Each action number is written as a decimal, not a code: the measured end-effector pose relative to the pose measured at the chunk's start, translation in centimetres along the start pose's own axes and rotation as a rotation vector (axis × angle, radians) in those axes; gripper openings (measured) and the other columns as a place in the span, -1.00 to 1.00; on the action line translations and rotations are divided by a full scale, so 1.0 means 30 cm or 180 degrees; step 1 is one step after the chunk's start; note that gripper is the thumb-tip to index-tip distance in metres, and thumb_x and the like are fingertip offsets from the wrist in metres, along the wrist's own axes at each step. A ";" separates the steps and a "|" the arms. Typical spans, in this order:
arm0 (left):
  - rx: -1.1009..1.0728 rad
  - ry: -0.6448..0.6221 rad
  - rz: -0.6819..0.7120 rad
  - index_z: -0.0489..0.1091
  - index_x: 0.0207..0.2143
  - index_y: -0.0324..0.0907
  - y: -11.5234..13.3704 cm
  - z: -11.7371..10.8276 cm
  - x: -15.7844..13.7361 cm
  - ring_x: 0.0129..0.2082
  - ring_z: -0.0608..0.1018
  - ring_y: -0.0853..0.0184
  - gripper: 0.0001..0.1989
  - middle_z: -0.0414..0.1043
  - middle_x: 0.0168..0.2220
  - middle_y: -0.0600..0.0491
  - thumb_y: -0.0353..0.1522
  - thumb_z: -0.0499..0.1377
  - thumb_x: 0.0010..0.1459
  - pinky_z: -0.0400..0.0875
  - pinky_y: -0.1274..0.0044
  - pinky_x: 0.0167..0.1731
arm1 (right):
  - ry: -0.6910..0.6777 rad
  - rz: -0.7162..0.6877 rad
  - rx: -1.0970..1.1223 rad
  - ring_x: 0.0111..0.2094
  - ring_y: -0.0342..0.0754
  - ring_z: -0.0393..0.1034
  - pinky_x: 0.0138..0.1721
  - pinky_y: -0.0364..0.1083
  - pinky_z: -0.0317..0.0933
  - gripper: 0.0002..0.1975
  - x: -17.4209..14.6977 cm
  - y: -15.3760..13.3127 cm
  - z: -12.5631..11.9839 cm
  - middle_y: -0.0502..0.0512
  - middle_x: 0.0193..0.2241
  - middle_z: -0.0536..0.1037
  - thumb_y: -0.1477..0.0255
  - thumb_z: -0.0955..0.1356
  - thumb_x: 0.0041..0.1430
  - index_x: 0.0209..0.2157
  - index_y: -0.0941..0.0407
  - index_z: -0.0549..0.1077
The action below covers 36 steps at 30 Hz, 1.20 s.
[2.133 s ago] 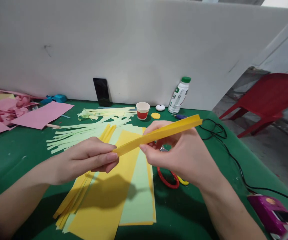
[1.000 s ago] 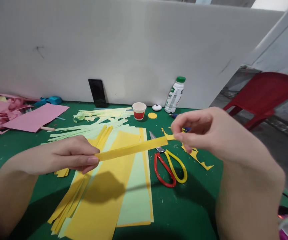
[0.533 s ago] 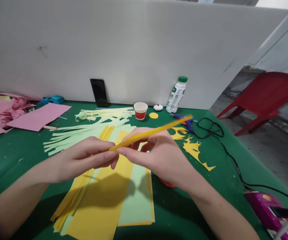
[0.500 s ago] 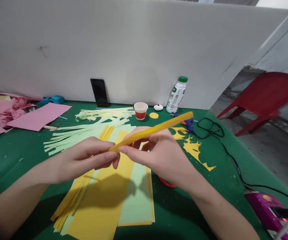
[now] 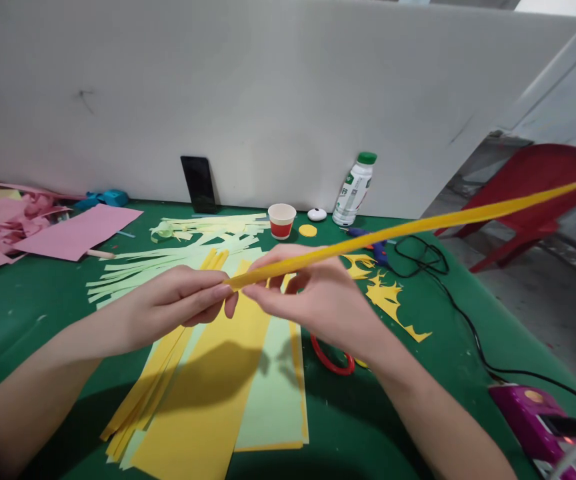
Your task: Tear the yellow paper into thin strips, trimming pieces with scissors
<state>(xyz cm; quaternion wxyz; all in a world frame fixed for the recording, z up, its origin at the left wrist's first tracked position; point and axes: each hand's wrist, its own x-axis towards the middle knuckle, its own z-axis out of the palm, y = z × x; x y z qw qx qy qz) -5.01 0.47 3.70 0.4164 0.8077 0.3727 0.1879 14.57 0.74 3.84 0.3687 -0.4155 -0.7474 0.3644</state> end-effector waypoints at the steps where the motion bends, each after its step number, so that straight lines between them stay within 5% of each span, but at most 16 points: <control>1: 0.0021 -0.0014 0.0026 0.28 -0.44 -0.20 0.000 0.001 -0.001 -0.62 0.16 0.52 -0.66 0.06 -0.63 0.21 -0.23 -0.13 0.27 0.08 0.64 -0.60 | -0.0115 -0.0035 -0.0071 -0.50 -0.19 0.30 -0.57 -0.22 0.17 -0.93 0.001 -0.002 0.017 -0.03 -0.52 0.45 0.42 0.37 -0.03 -0.53 0.10 0.47; 12: 0.0258 -0.0184 -0.0103 0.25 -0.46 -0.20 0.008 0.007 -0.006 -0.60 0.18 0.50 -0.65 0.08 -0.61 0.20 -0.22 -0.15 0.26 0.08 0.62 -0.57 | -0.0145 0.0081 -0.0365 -0.60 -0.25 0.22 -0.66 -0.28 0.09 -0.94 -0.001 -0.005 0.025 -0.08 -0.62 0.39 0.51 0.34 -0.08 -0.57 0.10 0.43; 19: 0.0249 -0.0194 -0.0008 0.24 -0.49 -0.19 0.008 -0.021 -0.025 -0.61 0.17 0.51 -0.66 0.07 -0.62 0.20 -0.24 -0.13 0.27 0.06 0.64 -0.60 | 0.0306 0.0447 -0.0113 -0.71 -0.28 0.12 -0.73 -0.25 0.04 -0.96 -0.004 -0.003 -0.045 -0.09 -0.72 0.30 0.45 0.38 -0.13 -0.57 0.12 0.42; 36: 0.0294 -0.0001 -0.0376 0.38 -0.53 -0.15 -0.008 -0.119 -0.079 -0.65 0.24 0.52 -0.67 0.16 -0.64 0.15 -0.19 0.00 0.16 0.09 0.70 -0.69 | 0.1064 -0.0070 -0.0163 -0.74 -0.26 0.17 -0.79 -0.25 0.00 -0.97 -0.035 0.044 -0.242 -0.06 -0.76 0.32 0.46 0.40 -0.15 -0.59 0.08 0.47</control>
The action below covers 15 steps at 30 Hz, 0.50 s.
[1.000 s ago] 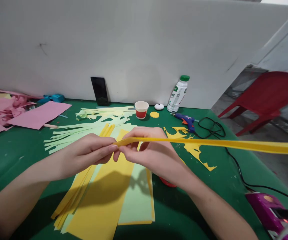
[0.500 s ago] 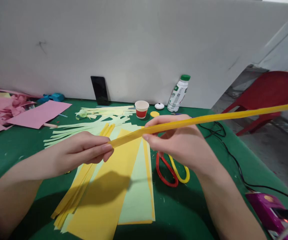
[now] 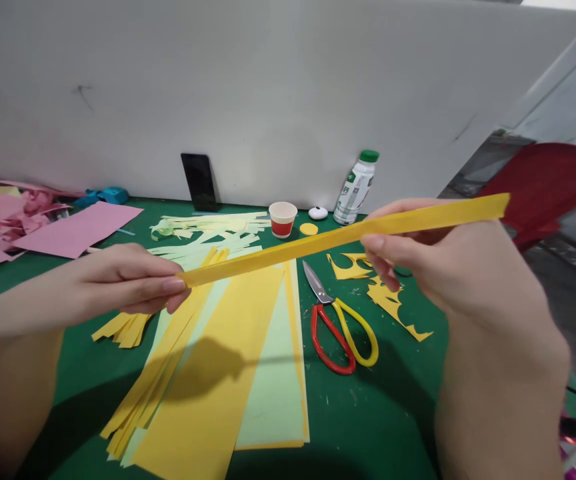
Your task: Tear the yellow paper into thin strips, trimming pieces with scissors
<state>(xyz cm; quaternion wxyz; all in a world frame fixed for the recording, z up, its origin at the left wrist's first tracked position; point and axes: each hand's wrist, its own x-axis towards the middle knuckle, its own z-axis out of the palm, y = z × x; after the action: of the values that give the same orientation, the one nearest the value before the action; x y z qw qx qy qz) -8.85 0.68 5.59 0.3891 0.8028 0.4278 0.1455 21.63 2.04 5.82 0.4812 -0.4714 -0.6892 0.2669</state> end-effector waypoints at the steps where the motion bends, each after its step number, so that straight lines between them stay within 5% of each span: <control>1: -0.0002 0.0015 -0.0034 0.38 -0.53 -0.15 -0.007 -0.008 -0.003 -0.65 0.24 0.51 -0.67 0.16 -0.64 0.15 -0.18 0.01 0.16 0.09 0.70 -0.70 | 0.0075 -0.0015 -0.0032 -0.73 -0.26 0.18 -0.78 -0.24 0.00 -0.96 0.001 0.010 -0.012 -0.06 -0.76 0.32 0.46 0.40 -0.14 -0.60 0.09 0.47; 13: -0.0260 -0.0167 -0.0177 0.34 -0.58 -0.16 -0.060 -0.064 -0.009 -0.70 0.10 0.50 -0.64 0.01 -0.67 0.14 -0.13 0.03 0.13 -0.04 0.63 -0.74 | 0.1205 0.0117 0.0017 -0.75 -0.23 0.17 -0.72 -0.11 -0.08 -0.93 0.048 0.091 -0.100 -0.02 -0.77 0.32 0.57 0.40 -0.18 -0.62 0.13 0.46; 15: -0.0397 0.0099 -0.0196 0.37 -0.63 -0.19 -0.060 -0.066 -0.011 -0.72 0.11 0.52 -0.66 0.03 -0.71 0.14 -0.16 0.11 0.07 -0.04 0.62 -0.76 | 0.1441 0.0152 0.0153 -0.75 -0.25 0.15 -0.73 -0.12 -0.13 -0.91 0.065 0.099 -0.114 0.00 -0.77 0.31 0.58 0.40 -0.20 -0.66 0.15 0.45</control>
<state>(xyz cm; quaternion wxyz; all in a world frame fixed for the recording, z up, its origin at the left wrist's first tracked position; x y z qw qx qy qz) -11.22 2.00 5.57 0.4359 0.7610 0.4485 0.1723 25.74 4.75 5.53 0.6283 -0.5237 -0.5458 0.1819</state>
